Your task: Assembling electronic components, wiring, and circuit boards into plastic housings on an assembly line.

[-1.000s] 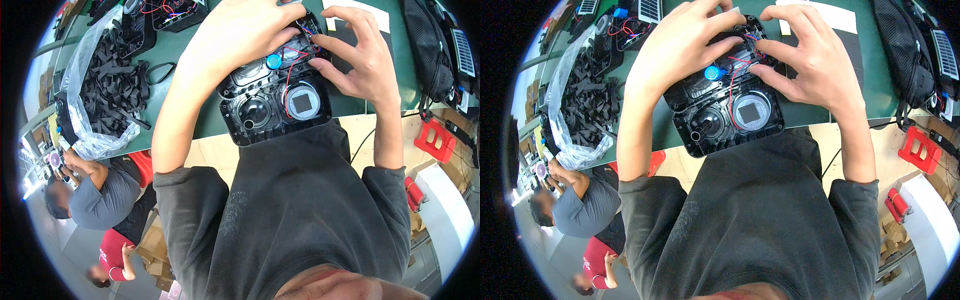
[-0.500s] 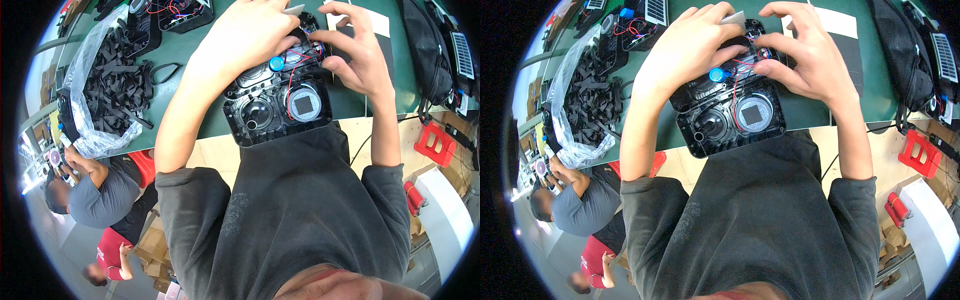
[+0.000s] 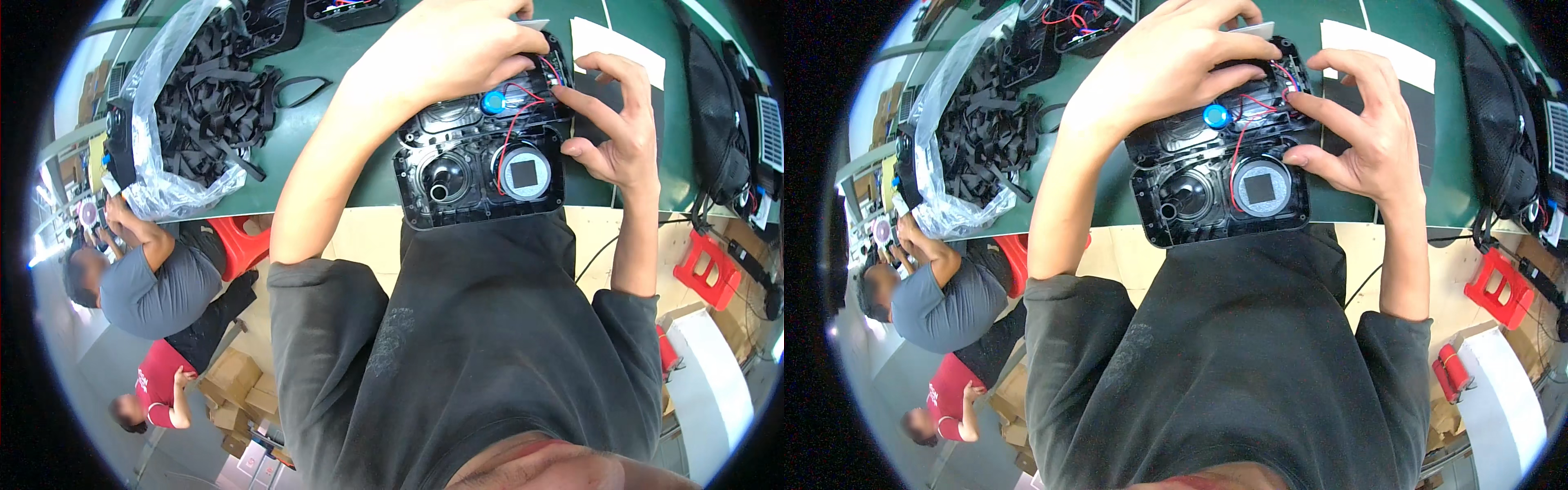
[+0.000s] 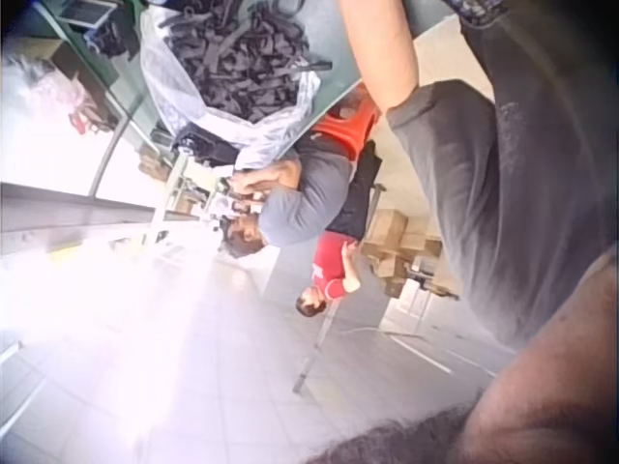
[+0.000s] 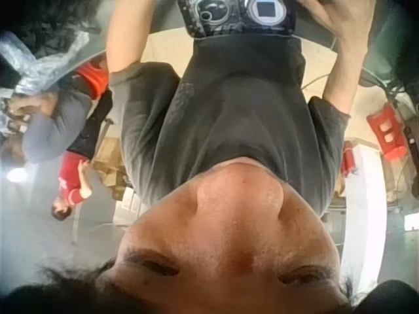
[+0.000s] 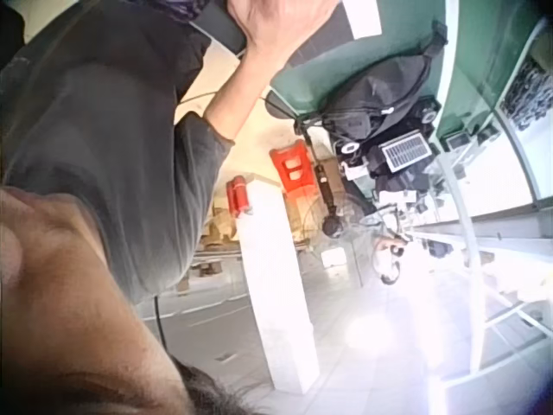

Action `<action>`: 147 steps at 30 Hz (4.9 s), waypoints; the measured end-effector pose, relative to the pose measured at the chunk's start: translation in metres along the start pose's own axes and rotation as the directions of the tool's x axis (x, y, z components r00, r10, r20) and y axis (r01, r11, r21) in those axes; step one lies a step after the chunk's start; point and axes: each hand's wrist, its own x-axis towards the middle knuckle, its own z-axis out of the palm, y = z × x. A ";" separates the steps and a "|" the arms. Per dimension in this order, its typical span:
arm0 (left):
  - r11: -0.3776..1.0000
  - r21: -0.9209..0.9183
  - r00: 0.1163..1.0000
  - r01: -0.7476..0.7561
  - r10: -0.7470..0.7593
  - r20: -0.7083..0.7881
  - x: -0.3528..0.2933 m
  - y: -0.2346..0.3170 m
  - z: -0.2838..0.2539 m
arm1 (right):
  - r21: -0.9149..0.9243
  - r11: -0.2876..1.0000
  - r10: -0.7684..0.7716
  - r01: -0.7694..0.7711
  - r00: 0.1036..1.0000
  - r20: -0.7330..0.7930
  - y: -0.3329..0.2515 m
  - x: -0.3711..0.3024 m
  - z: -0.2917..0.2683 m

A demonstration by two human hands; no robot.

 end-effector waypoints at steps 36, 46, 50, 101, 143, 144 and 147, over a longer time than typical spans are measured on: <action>0.367 0.440 0.572 0.820 -0.570 -0.590 -0.161 -0.027 0.003 | 0.201 0.979 0.017 0.000 0.996 -0.084 0.006 0.026 -0.032; 0.632 0.202 0.625 0.748 -0.569 -0.534 -0.140 -0.019 -0.017 | 0.273 0.962 0.045 -0.014 0.993 -0.107 0.002 0.027 -0.034; 0.963 0.117 0.878 0.241 -0.165 -0.450 -0.099 0.028 -0.033 | 0.832 0.472 0.263 -0.292 0.947 0.183 -0.016 0.035 -0.029; 0.875 0.279 0.915 0.395 -0.351 -0.197 -0.002 0.060 0.028 | 0.756 0.435 -0.417 0.489 0.854 -0.313 0.146 0.061 0.060; 0.969 0.191 0.969 0.154 -0.186 0.165 -0.149 0.046 0.003 | 0.679 0.731 -0.094 0.068 0.996 0.001 0.104 0.053 -0.020; 0.965 0.226 0.982 0.130 -0.157 0.107 -0.153 0.047 0.009 | 0.307 0.872 0.263 -0.381 0.894 0.362 0.103 0.046 -0.026; 0.931 0.326 0.980 0.162 -0.189 0.054 -0.148 0.067 0.026 | 0.269 0.892 0.282 -0.363 0.912 0.297 0.114 0.028 -0.034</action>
